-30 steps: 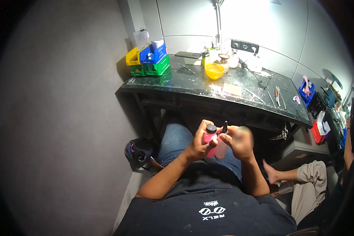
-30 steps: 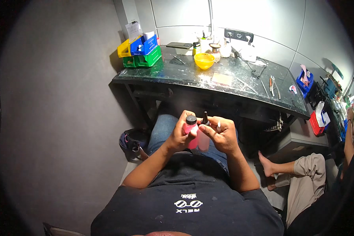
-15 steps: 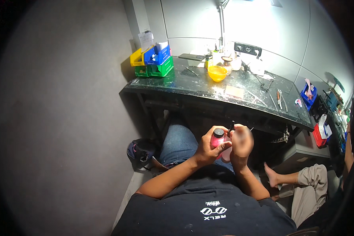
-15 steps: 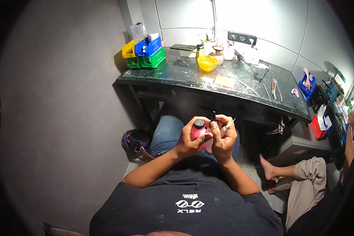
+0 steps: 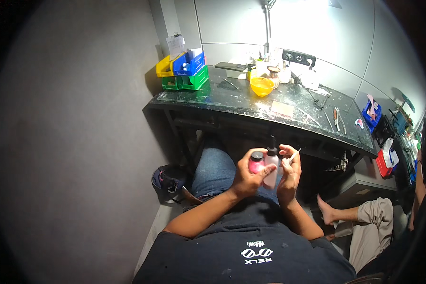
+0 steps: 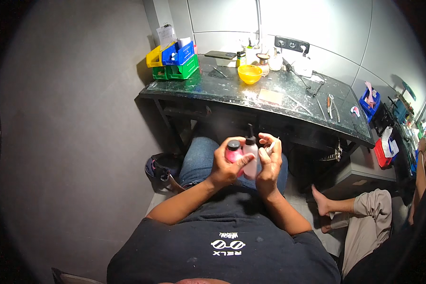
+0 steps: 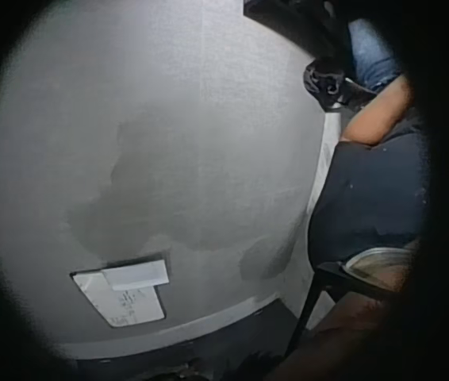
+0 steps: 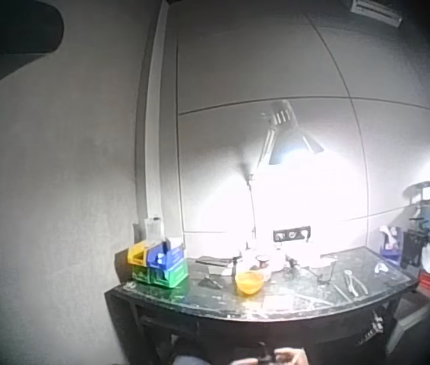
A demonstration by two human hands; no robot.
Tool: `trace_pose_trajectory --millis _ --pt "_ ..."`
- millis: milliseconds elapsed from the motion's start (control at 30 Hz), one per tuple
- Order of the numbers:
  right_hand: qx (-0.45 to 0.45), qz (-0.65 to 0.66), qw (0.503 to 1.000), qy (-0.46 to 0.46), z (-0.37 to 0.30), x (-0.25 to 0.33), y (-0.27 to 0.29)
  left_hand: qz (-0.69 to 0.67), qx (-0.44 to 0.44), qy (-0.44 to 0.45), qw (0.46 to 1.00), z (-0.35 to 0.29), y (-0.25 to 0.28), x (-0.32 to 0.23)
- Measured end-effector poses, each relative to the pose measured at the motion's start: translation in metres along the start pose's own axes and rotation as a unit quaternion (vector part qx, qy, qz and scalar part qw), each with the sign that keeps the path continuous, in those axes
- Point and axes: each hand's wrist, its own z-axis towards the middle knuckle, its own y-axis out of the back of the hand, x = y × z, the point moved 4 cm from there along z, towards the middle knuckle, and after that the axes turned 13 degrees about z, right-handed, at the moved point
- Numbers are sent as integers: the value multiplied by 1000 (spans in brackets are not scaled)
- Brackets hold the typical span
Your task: The person examines a dental mold in a blue container and looks at a work order form, then handles a yellow bowl and a small tray on a workbench.
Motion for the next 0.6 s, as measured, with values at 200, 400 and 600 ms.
trace_pose_trajectory --millis 200,400,600 --pt "6 -47 997 -65 -4 4 -8 -13 -145 27 989 4 19 9" --pt "96 -108 989 46 -4 -10 -17 -42 -167 34 984 6 22 24" --pt "-19 -20 999 21 -9 -35 -14 -80 -178 6 981 3 16 31"
